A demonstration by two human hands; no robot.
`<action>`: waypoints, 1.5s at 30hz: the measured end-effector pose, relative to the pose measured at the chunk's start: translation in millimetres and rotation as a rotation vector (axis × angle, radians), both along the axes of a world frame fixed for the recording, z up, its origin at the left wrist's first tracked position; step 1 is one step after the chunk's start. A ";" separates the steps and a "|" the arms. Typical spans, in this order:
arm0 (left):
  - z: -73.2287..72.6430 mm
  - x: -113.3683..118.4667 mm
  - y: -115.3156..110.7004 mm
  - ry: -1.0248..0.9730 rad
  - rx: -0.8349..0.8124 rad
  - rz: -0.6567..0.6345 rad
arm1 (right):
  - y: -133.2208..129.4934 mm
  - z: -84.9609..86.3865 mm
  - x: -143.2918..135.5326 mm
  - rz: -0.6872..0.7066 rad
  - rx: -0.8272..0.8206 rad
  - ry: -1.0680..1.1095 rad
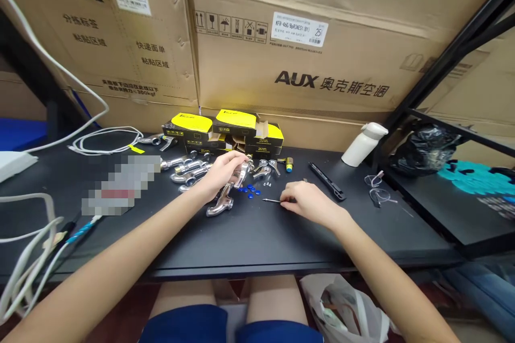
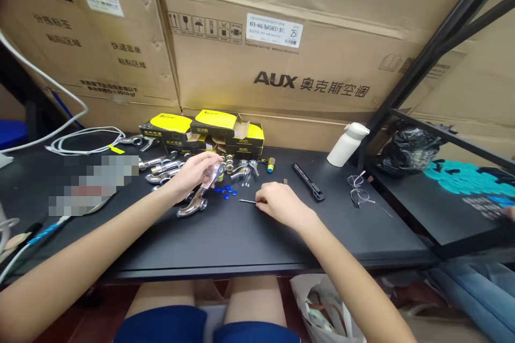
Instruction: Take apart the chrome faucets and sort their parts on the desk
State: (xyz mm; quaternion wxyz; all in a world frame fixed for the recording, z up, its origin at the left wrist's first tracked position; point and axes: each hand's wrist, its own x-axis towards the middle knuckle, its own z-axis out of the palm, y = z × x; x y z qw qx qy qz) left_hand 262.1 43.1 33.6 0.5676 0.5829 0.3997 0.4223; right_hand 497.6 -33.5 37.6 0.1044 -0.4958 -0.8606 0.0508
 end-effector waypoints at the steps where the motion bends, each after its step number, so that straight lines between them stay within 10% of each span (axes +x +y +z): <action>1: 0.2 0.0 -0.1 -0.001 0.003 0.003 | 0.5 2.0 -4.0 0.013 0.015 -0.025; 13: 1.7 -0.9 0.6 0.009 0.011 -0.012 | 31.8 -12.1 -28.2 0.232 -0.142 0.199; 23: 0.9 1.0 -0.5 -0.018 -0.020 0.028 | 38.7 -15.7 -6.5 -0.006 -0.099 0.636; 34: 7.3 -1.5 -2.2 -0.425 -0.171 -0.130 | 46.7 -26.4 1.9 -0.043 -0.002 0.431; 45: 3.5 1.0 -3.5 -0.312 -0.122 -0.144 | 41.6 -22.8 -4.2 -0.081 -0.014 0.545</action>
